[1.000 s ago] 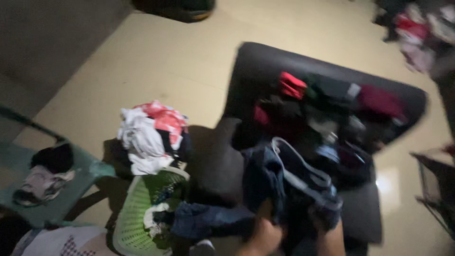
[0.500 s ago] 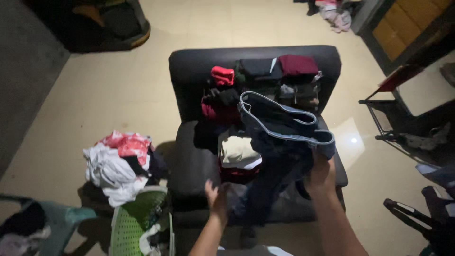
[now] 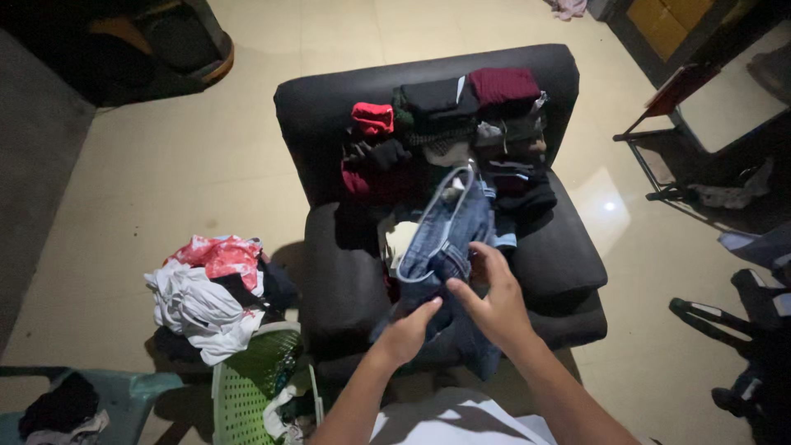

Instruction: The person picks up several clothing items from a basket one at a time, spreads each one out on a chair, and folds them into flat rectangular shapes.

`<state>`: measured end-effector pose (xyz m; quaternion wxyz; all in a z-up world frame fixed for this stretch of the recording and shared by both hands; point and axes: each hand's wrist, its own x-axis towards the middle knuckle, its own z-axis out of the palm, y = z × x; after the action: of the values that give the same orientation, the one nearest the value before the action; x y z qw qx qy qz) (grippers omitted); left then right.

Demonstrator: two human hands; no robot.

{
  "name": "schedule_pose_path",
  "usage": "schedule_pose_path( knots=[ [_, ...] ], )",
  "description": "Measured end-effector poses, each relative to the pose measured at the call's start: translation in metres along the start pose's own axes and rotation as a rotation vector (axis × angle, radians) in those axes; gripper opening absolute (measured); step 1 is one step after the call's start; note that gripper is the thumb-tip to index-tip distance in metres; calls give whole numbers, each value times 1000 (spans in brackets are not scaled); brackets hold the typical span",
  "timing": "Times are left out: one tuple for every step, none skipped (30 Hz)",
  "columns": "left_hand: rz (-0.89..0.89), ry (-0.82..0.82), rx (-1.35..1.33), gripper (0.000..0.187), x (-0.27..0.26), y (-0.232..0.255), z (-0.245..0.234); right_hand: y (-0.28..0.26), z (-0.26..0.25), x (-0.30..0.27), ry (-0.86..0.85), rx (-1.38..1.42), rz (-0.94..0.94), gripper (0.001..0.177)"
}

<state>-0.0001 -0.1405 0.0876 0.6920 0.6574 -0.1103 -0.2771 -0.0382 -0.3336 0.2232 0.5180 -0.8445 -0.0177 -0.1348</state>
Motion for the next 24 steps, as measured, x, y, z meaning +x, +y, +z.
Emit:
schedule_pose_path(
  knots=[
    [58, -9, 334, 39, -3, -2, -4, 7, 3, -2, 40, 16, 7, 53],
    [55, -7, 330, 39, 0, 1, -12, 15, 5, -3, 80, 31, 14, 39],
    [312, -13, 657, 42, 3, 8, -23, 24, 5, -2, 75, 32, 17, 39],
    [572, -20, 983, 50, 1, 17, -32, 34, -1, 0, 83, 107, 86, 38],
    [421, -62, 1101, 55, -3, 29, -44, 44, -9, 2, 95, 180, 156, 38],
    [267, -103, 1214, 62, -7, 46, -57, 52, -24, 4, 146, 375, 159, 35],
    [142, 163, 829, 63, -16, 63, -69, 56, -41, 7, 196, 571, 156, 33],
    [20, 411, 433, 70, -29, 80, -82, 56, -61, 12, 286, 673, 219, 34],
    [400, 488, 554, 66, -40, 93, -92, 53, -80, 19, 377, 773, 283, 37],
    [786, 552, 666, 64, -50, 103, -103, 46, -101, 18, 328, 793, 244, 38],
    [786, 553, 666, 64, -58, 112, -114, 39, -118, 16, 279, 813, 202, 39],
    [646, 497, 564, 49, -64, 117, -122, 35, -123, 19, 277, 813, 201, 39],
    [506, 435, 461, 42, -67, 118, -125, 32, -131, 21, 195, 841, 155, 38],
    [506, 437, 460, 42, -66, 118, -121, 31, -135, 22, 114, 867, 107, 36],
    [382, 552, 481, 42, -64, 117, -115, 32, -134, 23, 110, 867, 111, 36],
    [255, 665, 501, 43, -62, 118, -109, 34, -131, 25, 139, 849, 178, 38],
    [254, 669, 500, 43, -60, 121, -107, 38, -129, 27, 169, 832, 241, 39],
    [122, 643, 404, 44, -59, 126, -104, 41, -129, 31, 164, 832, 241, 39],
    [-9, 610, 306, 49, -57, 132, -100, 44, -130, 34, 146, 789, 228, 38],
    [-11, 610, 305, 49, -57, 140, -97, 44, -131, 36, 128, 744, 214, 38],
    [115, 670, 352, 46, -58, 151, -95, 41, -136, 41, 125, 744, 216, 38],
    [242, 727, 402, 44, -60, 162, -91, 33, -143, 51, 315, 634, 344, 39],
    [242, 729, 403, 44, -61, 175, -88, 22, -147, 59, 505, 519, 462, 42],
    [242, 735, 374, 45, -62, 189, -84, 7, -154, 61, 285, 693, 181, 28]
  ],
)
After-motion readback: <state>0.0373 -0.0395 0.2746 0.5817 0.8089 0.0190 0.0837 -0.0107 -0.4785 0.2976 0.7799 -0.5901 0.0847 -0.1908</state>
